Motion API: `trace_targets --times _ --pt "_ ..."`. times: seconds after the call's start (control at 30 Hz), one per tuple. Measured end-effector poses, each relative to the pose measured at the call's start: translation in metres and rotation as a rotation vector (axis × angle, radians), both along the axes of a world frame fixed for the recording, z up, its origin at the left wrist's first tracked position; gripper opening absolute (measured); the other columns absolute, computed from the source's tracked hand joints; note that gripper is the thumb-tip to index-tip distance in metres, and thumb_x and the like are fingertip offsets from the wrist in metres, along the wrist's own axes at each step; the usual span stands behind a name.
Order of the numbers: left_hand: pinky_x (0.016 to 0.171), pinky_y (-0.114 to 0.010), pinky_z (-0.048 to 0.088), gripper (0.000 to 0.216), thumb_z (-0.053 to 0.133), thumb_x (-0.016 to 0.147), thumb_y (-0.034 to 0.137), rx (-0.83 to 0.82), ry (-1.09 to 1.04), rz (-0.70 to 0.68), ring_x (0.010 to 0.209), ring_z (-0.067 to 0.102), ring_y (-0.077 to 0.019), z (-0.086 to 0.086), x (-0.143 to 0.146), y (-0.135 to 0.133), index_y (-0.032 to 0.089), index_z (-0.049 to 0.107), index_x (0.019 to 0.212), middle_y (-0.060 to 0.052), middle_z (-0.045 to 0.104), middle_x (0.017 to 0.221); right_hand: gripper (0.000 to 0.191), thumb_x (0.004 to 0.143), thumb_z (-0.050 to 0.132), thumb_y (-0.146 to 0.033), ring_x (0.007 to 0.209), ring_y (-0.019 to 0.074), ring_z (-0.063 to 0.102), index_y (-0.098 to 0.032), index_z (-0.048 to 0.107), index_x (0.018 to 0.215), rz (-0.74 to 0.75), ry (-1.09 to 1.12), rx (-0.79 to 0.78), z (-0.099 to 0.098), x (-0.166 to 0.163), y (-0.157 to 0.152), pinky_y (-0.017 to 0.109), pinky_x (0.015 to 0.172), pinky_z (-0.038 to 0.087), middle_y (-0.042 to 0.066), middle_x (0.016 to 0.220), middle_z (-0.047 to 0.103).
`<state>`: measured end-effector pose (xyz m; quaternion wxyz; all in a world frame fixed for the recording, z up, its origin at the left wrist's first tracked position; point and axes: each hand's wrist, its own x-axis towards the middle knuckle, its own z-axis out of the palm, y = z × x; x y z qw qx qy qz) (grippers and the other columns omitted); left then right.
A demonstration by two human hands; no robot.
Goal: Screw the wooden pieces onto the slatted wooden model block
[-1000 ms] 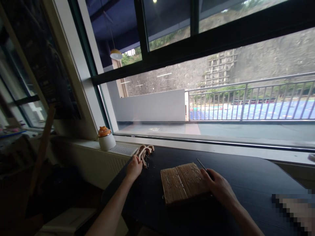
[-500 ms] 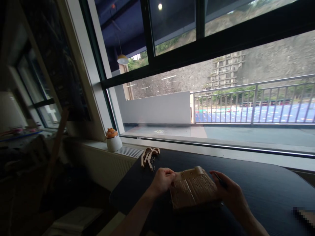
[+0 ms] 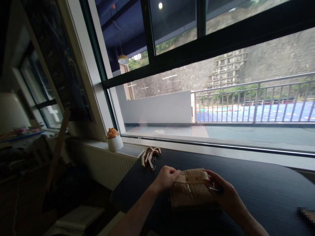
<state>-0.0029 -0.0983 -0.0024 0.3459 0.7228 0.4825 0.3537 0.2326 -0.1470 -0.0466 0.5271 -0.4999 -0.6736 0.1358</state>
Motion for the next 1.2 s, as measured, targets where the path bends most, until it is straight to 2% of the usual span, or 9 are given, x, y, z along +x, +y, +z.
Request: trace_targets --times 0.13,0.27,0.37,0.43,0.53,0.7,0.83,1.0,1.2 --pt "0.062 -0.026 0.041 0.047 0.043 0.084 0.048 0.078 -0.037 0.06 0.067 0.055 -0.0169 -0.001 0.002 0.011 0.01 0.068 0.081 -0.005 0.063 0.071 0.038 0.072 0.06 -0.038 0.077 0.0211 0.067 -0.018 0.064 0.104 -0.052 0.009 -0.061 -0.009 0.008 0.008 0.025 0.066 0.052 0.005 0.086 0.072" --pt "0.087 -0.032 0.044 0.055 0.03 0.09 0.048 0.074 -0.042 0.026 0.093 0.06 -0.0229 -0.005 -0.016 0.009 0.009 0.067 0.098 -0.011 0.068 0.096 0.041 0.071 0.061 -0.045 0.08 0.0244 0.068 -0.019 0.064 0.101 -0.209 0.036 -0.076 -0.011 0.013 0.013 0.027 0.066 0.052 0.006 0.084 0.073" --pt "0.101 -0.033 0.037 0.049 0.051 0.081 0.049 0.023 0.01 -0.079 0.115 0.052 -0.0249 -0.011 -0.038 -0.019 0.013 0.064 0.112 -0.011 0.059 0.123 0.045 0.071 0.058 -0.053 0.08 0.0258 0.068 -0.019 0.064 0.099 -0.317 0.083 -0.1 -0.006 0.014 0.012 0.028 0.065 0.052 0.006 0.083 0.073" --pt "0.108 -0.034 0.03 0.067 0.07 0.067 0.045 -0.009 0.116 -0.151 0.128 0.039 -0.0268 -0.016 -0.049 -0.046 0.017 0.055 0.126 -0.01 0.044 0.139 0.049 0.071 0.056 -0.057 0.08 0.0262 0.068 -0.018 0.064 0.099 -0.361 0.113 -0.115 -0.002 0.013 0.01 0.028 0.064 0.052 0.007 0.083 0.072" --pt "0.107 -0.036 0.031 0.083 0.077 0.058 0.034 0.012 0.215 -0.145 0.127 0.04 -0.0278 -0.027 -0.049 -0.084 0.021 0.046 0.134 -0.01 0.042 0.139 0.051 0.072 0.054 -0.058 0.081 0.0259 0.067 -0.017 0.063 0.101 -0.37 0.13 -0.121 0.002 0.01 0.009 0.028 0.065 0.051 0.008 0.085 0.072" --pt "0.096 -0.041 0.043 0.062 0.067 0.067 0.03 0.116 0.274 -0.019 0.11 0.053 -0.03 -0.05 -0.018 -0.113 0.017 0.053 0.126 -0.013 0.057 0.119 0.049 0.074 0.054 -0.054 0.078 0.0248 0.067 -0.014 0.064 0.1 -0.247 0.098 -0.118 0.005 0.014 0.005 0.029 0.065 0.051 0.008 0.084 0.072" --pt "0.095 -0.042 0.044 0.062 0.069 0.065 0.033 0.146 0.18 -0.005 0.109 0.054 -0.0316 -0.053 -0.004 -0.111 0.017 0.053 0.123 -0.013 0.058 0.118 0.043 0.071 0.059 -0.048 0.079 0.0254 0.067 -0.015 0.066 0.098 -0.204 0.041 -0.151 0.001 0.033 -0.008 0.029 0.065 0.052 0.007 0.086 0.073" --pt "0.102 -0.042 0.038 0.056 0.066 0.072 0.032 0.231 -0.031 0.153 0.119 0.047 -0.0295 -0.05 -0.001 -0.098 0.018 0.05 0.124 -0.013 0.052 0.126 0.046 0.07 0.058 -0.048 0.074 0.0254 0.068 -0.015 0.067 0.101 -0.297 0.072 -0.144 -0.013 0.052 -0.018 0.03 0.062 0.054 0.006 0.083 0.073" --pt "0.11 -0.046 0.026 0.072 0.069 0.07 0.032 0.287 -0.012 0.047 0.132 0.032 -0.0317 -0.068 0.006 -0.089 0.018 0.041 0.135 -0.014 0.038 0.141 0.048 0.073 0.055 -0.047 0.073 0.0246 0.068 -0.014 0.065 0.105 -0.247 0.08 -0.108 -0.005 0.041 -0.012 0.031 0.062 0.054 0.008 0.085 0.073"
